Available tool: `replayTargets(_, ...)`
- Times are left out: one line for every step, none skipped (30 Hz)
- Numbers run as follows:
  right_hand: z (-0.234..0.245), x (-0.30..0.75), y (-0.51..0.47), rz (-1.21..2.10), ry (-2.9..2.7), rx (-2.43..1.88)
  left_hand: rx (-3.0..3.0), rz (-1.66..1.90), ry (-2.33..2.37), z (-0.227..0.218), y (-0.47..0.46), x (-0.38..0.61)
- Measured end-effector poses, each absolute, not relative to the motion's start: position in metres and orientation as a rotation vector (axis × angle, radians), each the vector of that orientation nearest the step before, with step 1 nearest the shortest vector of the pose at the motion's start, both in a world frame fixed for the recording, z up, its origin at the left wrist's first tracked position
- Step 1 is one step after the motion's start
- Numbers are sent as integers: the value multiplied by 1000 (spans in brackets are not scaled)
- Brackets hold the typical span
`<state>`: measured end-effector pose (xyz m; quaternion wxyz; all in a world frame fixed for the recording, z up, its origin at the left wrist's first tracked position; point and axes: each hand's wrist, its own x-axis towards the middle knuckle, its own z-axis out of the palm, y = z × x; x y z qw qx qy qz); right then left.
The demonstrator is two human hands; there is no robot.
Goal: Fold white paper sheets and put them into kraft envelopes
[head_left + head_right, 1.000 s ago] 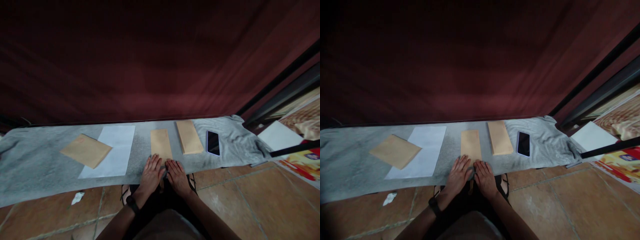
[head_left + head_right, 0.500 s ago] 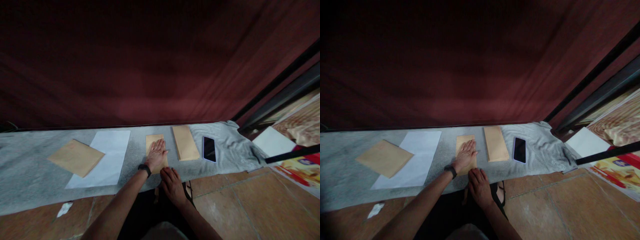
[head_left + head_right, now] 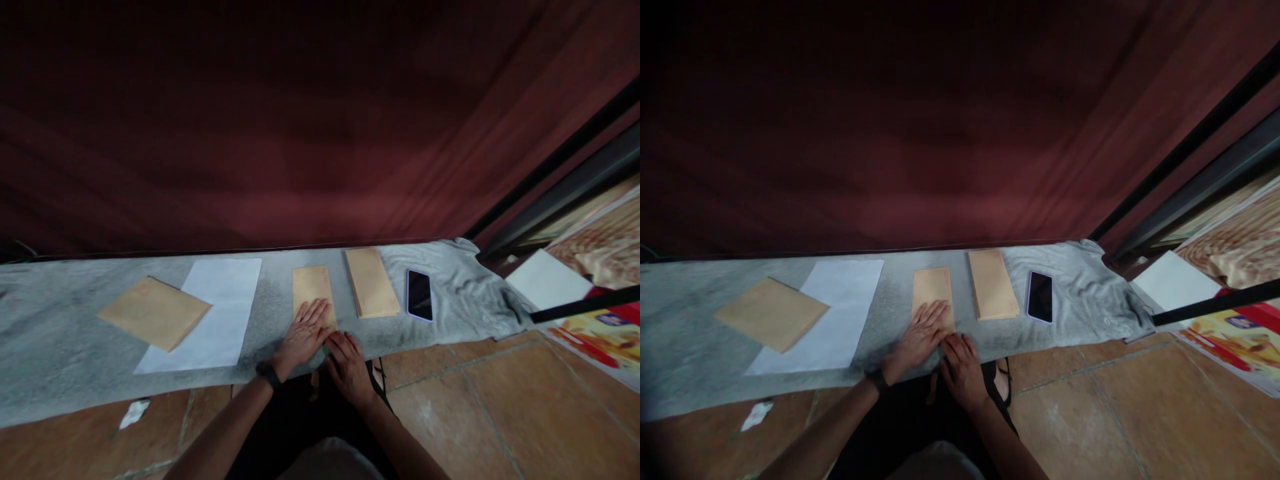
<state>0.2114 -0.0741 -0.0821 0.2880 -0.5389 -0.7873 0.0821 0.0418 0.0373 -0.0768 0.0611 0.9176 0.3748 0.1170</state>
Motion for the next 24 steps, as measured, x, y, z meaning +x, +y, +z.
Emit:
replayTargets(-82, 211, -74, 213, -2108, -1441, 2800, 369, 1109, -76, 27, 34)
replayTargets(-82, 211, -74, 207, -2114, -1442, 2825, 382, 1081, -75, 17, 27)
replayTargets(-82, 211, -75, 201, -2118, -1443, 2848, 388, 1063, -73, 9, 20)
replayTargets(-82, 210, -75, 193, -2122, -1448, 2871, 386, 1050, -72, 1, 13)
replayTargets(-82, 210, -75, 183, -2125, -1458, 2892, 375, 1043, -71, -6, 8)
replayTargets(-81, 209, -76, 169, -2128, -1474, 2913, 360, 1042, -70, -12, 3)
replayTargets(-80, 208, -77, 152, -2132, -1491, 2931, 342, 1046, -69, -17, 0)
replayTargets(-79, 206, -78, 134, -2139, -1507, 2947, 327, 1055, -69, -21, -2)
replayTargets(-78, 205, -79, 114, -2150, -1521, 2961, 317, 1066, -68, -24, -3)
replayTargets(-78, 203, -80, 95, -2163, -1531, 2970, 312, 1080, -68, -26, -4)
replayTargets(-77, 202, -82, 77, -2177, -1537, 2976, 312, 1095, -69, -28, -3)
replayTargets(-76, 201, -83, 60, -2189, -1543, 2979, 315, 1109, -69, -29, -2)
replayTargets(-76, 200, -84, 46, -2197, -1551, 2981, 323, 1123, -69, -30, -2)
replayTargets(-77, 199, -84, 34, -2199, -1561, 2982, 329, 1133, -70, -31, -1)
replayTargets(-77, 198, -85, 24, -2198, -1573, 2984, 334, 1139, -71, -31, -1)
replayTargets(-78, 199, -85, 15, -2194, -1584, 2985, 337, 1144, -71, -32, -1)
replayTargets(-79, 199, -86, 6, -2189, -1596, 2984, 339, 1145, -72, -33, -2)
replayTargets(-80, 200, -86, -3, -2183, -1608, 2982, 340, 1144, -73, -34, -5)
replayTargets(-81, 200, -86, -13, -2174, -1623, 2978, 337, 1141, -73, -35, -7)
replayTargets(-82, 201, -87, -24, -2160, -1641, 2973, 332, 1135, -74, -35, -11)
replayTargets(-83, 202, -87, -34, -2145, -1660, 2968, 330, 1128, -74, -36, -15)
replayTargets(-83, 203, -88, -43, -2131, -1677, 2965, 327, 1122, -75, -37, -19)
replayTargets(-84, 204, -89, -50, -2118, -1691, 2961, 325, 1118, -75, -37, -23)
replayTargets(-85, 205, -89, -56, -2108, -1701, 2957, 325, 1118, -75, -38, -27)
